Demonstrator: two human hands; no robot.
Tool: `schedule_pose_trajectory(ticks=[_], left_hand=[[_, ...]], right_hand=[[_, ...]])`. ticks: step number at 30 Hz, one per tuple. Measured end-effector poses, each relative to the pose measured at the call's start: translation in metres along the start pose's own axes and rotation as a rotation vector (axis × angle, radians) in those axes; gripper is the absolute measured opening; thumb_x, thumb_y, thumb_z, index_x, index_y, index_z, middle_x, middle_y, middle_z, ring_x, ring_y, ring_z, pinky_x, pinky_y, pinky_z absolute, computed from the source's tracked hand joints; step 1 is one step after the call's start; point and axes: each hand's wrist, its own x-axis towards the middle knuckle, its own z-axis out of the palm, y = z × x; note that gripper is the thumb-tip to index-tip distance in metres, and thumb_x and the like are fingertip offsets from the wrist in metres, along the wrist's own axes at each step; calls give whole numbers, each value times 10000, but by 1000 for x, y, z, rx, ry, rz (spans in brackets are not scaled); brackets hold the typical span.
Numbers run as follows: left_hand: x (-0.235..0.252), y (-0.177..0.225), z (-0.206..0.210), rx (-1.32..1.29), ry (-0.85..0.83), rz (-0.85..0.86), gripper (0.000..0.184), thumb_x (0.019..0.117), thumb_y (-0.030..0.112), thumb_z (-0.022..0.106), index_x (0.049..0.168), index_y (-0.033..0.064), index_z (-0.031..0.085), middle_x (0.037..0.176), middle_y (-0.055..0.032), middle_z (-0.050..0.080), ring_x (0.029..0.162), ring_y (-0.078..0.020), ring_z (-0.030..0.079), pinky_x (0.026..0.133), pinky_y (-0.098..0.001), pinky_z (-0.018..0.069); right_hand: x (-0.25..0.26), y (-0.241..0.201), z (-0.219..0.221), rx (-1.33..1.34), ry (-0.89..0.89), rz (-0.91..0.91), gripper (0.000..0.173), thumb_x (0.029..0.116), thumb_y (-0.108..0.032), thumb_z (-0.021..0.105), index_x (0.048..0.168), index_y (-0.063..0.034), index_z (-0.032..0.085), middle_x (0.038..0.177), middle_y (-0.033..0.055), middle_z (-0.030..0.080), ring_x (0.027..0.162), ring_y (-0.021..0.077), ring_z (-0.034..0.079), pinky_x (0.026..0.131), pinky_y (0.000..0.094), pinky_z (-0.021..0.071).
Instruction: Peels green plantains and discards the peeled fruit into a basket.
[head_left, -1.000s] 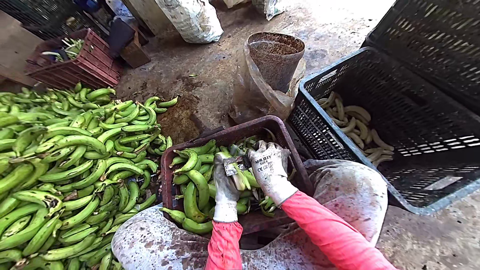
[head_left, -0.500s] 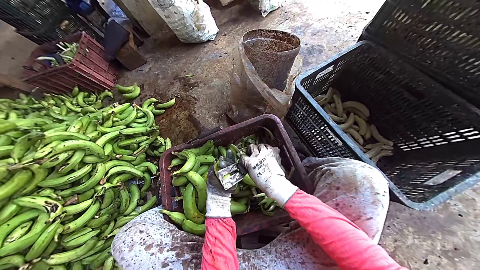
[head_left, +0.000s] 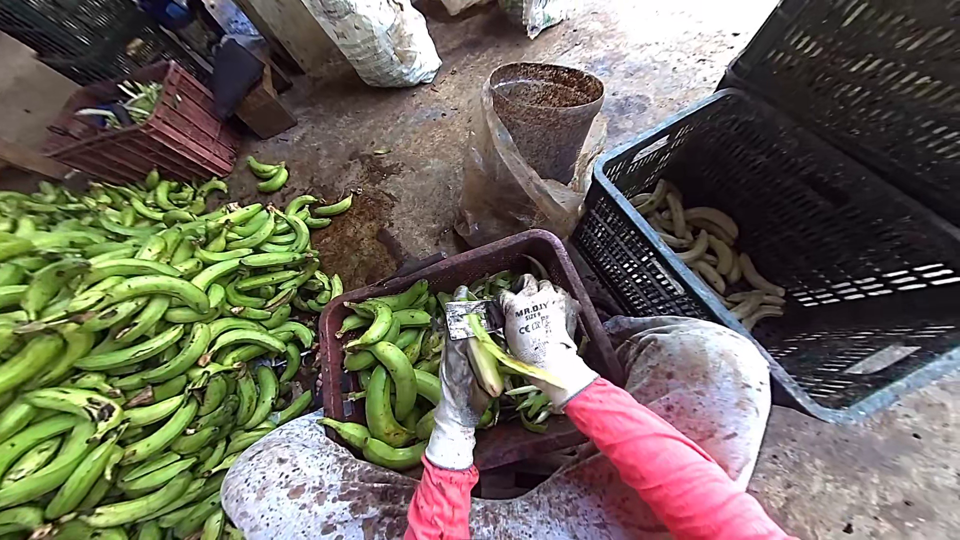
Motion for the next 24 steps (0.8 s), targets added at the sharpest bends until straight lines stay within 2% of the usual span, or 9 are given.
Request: schedule_pose_trajectory(ticks=[1, 4, 7, 12, 16, 19, 21, 23, 24], left_hand=[[-1, -2, 1, 2, 5, 15, 479, 1045, 438, 451, 1367, 88, 497, 1086, -14, 683, 946, -101, 680, 832, -310, 593], [-2, -5, -2, 27, 20, 51, 440, 1079, 297, 326, 1424, 65, 469, 1198, -32, 673, 1051, -113, 668, 919, -326, 574], [-4, 2, -7, 173, -31, 14, 560, 1065, 378, 390, 1510, 40, 355, 1280, -33, 620, 1101, -86, 630, 954, -290, 545], [-5, 10, -13, 173, -20, 4, 674, 955, 522, 579, 1398, 35, 434, 1119, 12, 677, 972, -70, 674, 858, -286, 586], [-9, 24, -12, 259, -183, -25, 886, 896, 614, 639, 1481, -3, 389, 1141, -36, 688, 927, -113, 690, 794, -287, 601], [-9, 27, -12, 95, -198, -80, 682, 1034, 481, 463, 1545, 61, 295, 1038, -124, 733, 727, -170, 707, 611, -272, 590], [-5, 30, -8, -102, 35, -171, 469, 1107, 388, 195, 1385, 115, 456, 919, -122, 737, 610, -163, 691, 519, -259, 580], [3, 35, -8, -200, 273, -276, 547, 1108, 439, 165, 1039, 120, 603, 732, -48, 669, 562, -138, 660, 482, -289, 575], [3, 36, -10, -204, 293, -282, 530, 1110, 431, 192, 1050, 115, 613, 795, -48, 687, 666, -147, 689, 573, -319, 601]], right_hand=[[1, 1, 1, -30, 19, 2, 182, 964, -99, 628, 1075, -122, 770, 1126, 231, 696, 1063, 445, 662, 809, 603, 534], [-4, 2, 4, -23, 81, -11, 160, 925, -114, 692, 1051, -158, 781, 1088, 214, 701, 1024, 436, 669, 779, 594, 535], [3, 3, 1, 1, -46, 84, 192, 969, -139, 638, 1109, -152, 768, 1171, 229, 690, 1076, 448, 661, 809, 611, 535], [4, 2, -3, -15, -38, 36, 201, 968, -94, 634, 1121, -111, 763, 1182, 240, 685, 1093, 449, 658, 825, 611, 535], [18, 9, 1, 4, -63, 115, 235, 955, -43, 627, 1159, -79, 737, 1195, 278, 657, 1093, 486, 642, 823, 630, 530], [28, 26, -5, -21, 26, 135, 207, 950, -72, 641, 1124, -118, 743, 1147, 253, 665, 1063, 466, 653, 783, 614, 539], [21, 29, -6, -1, 122, 38, 181, 918, -60, 684, 1072, -122, 757, 1114, 238, 671, 1071, 454, 648, 822, 608, 531], [12, 28, 6, 51, 202, -132, 150, 881, -49, 712, 994, -124, 773, 1052, 236, 690, 1029, 461, 657, 828, 628, 529], [7, 24, 9, 64, 174, -202, 169, 886, -46, 698, 1002, -139, 779, 1067, 230, 702, 1044, 460, 663, 849, 636, 525]])
